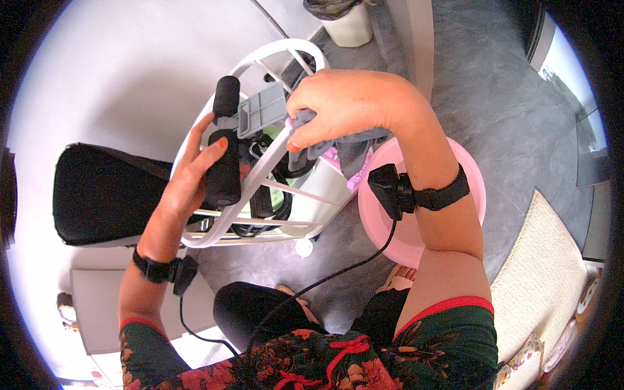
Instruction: The person wipes a plastic component with a cloth, places a green plastic lid into a laundry basket, and then cleans the frame of a fitness device with a cloth before placing the device into the laundry basket.
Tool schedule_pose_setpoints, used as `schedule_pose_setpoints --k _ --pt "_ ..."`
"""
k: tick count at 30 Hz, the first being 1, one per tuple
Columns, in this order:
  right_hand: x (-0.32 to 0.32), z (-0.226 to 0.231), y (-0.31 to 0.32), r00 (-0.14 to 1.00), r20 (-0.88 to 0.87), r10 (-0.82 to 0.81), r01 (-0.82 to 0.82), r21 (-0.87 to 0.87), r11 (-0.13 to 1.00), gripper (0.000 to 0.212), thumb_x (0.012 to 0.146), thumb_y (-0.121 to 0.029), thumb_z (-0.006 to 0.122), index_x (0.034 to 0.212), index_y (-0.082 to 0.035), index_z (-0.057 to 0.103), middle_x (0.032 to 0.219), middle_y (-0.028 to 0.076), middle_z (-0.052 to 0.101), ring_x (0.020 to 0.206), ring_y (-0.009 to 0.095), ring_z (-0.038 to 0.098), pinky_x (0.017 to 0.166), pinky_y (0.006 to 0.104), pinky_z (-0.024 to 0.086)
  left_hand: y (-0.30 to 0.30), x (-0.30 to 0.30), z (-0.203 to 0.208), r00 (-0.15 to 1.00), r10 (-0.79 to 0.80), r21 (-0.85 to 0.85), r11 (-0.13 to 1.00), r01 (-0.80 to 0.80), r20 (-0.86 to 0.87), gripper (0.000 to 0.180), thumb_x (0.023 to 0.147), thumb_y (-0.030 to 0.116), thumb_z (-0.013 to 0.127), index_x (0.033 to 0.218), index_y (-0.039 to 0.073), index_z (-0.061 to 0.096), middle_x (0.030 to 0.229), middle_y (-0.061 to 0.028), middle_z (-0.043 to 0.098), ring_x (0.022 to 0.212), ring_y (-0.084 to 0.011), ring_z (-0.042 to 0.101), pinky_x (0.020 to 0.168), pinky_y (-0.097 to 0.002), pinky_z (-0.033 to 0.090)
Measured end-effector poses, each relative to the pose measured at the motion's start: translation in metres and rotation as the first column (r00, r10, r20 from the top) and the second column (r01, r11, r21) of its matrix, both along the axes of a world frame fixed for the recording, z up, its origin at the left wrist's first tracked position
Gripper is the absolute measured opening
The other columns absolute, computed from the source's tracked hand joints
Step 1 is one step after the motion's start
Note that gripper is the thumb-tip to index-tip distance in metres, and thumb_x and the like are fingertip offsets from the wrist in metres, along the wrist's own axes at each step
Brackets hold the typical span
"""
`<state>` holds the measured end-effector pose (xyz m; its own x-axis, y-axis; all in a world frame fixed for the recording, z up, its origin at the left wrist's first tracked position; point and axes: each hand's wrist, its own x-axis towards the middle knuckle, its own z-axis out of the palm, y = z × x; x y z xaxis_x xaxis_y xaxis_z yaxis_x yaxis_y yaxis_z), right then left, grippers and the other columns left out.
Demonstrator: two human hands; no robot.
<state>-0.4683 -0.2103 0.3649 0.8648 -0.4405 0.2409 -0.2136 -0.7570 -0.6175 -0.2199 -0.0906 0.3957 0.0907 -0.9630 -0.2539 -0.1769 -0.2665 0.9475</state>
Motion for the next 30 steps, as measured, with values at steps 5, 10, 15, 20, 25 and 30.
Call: schedule_pose_setpoints --k 5,10,15,20,25,30 --pt "-0.01 0.001 -0.006 0.995 -0.096 0.001 0.008 0.091 0.996 0.042 0.077 -0.037 0.067 0.094 0.002 0.068 0.077 0.019 0.065 0.071 0.032 0.062 0.064 0.0399 0.047 0.015 -0.001 -0.01 1.0 0.019 -0.028 0.999 -0.019 0.011 0.078 0.088 0.02 0.068 0.146 0.003 0.019 0.11 -0.0176 0.059 0.086 -0.023 0.065 0.075 -0.0339 0.054" --pt "0.0 0.001 -0.002 0.997 -0.081 0.0 0.006 0.072 0.997 0.041 0.077 -0.037 0.068 0.092 0.001 0.068 0.075 0.019 0.064 0.069 0.031 0.062 0.062 0.0401 0.046 -0.008 -0.02 -0.01 0.987 0.109 -0.063 0.991 -0.117 -0.117 0.072 0.09 0.027 0.066 0.144 0.003 0.025 0.105 -0.0156 0.062 0.082 -0.0192 0.066 0.072 -0.0325 0.052" --pt "-0.004 0.004 -0.002 0.994 -0.105 -0.021 0.026 0.043 0.999 0.043 0.077 -0.038 0.068 0.091 0.002 0.068 0.073 0.019 0.063 0.069 0.033 0.061 0.062 0.0404 0.046 -0.027 -0.024 -0.015 0.996 0.063 0.024 0.998 -0.065 0.064 0.071 0.089 0.036 0.065 0.143 0.005 0.031 0.112 -0.0109 0.06 0.096 -0.0171 0.061 0.083 -0.0323 0.049" --pt "-0.002 0.004 -0.002 0.995 -0.099 -0.016 0.023 0.074 0.997 0.045 0.077 -0.039 0.068 0.091 0.003 0.067 0.073 0.021 0.062 0.069 0.033 0.061 0.063 0.0409 0.046 -0.044 -0.011 -0.013 0.997 -0.054 0.126 0.991 0.047 0.052 0.061 0.091 0.039 0.061 0.138 0.005 0.04 0.117 -0.0086 0.058 0.1 -0.0165 0.061 0.084 -0.0328 0.051" --pt "-0.004 0.007 -0.003 0.99 -0.136 -0.034 0.045 0.073 0.996 0.045 0.077 -0.04 0.068 0.091 0.003 0.067 0.073 0.021 0.062 0.069 0.033 0.061 0.063 0.0409 0.046 -0.063 -0.006 -0.018 0.993 -0.098 0.136 0.987 0.089 0.059 0.062 0.092 0.043 0.057 0.139 0.008 0.038 0.114 -0.0085 0.06 0.095 -0.0167 0.063 0.083 -0.0312 0.049" --pt "-0.004 0.0 -0.005 0.998 -0.07 0.003 -0.001 0.03 1.0 0.025 0.08 -0.025 0.069 0.087 -0.001 0.066 0.07 0.013 0.065 0.063 0.023 0.062 0.058 0.0341 0.045 -0.058 0.017 -0.018 0.942 -0.193 0.121 0.979 0.166 0.274 0.056 0.094 0.033 0.054 0.143 0.016 0.036 0.112 -0.0089 0.062 0.095 -0.0186 0.064 0.085 -0.0336 0.049"
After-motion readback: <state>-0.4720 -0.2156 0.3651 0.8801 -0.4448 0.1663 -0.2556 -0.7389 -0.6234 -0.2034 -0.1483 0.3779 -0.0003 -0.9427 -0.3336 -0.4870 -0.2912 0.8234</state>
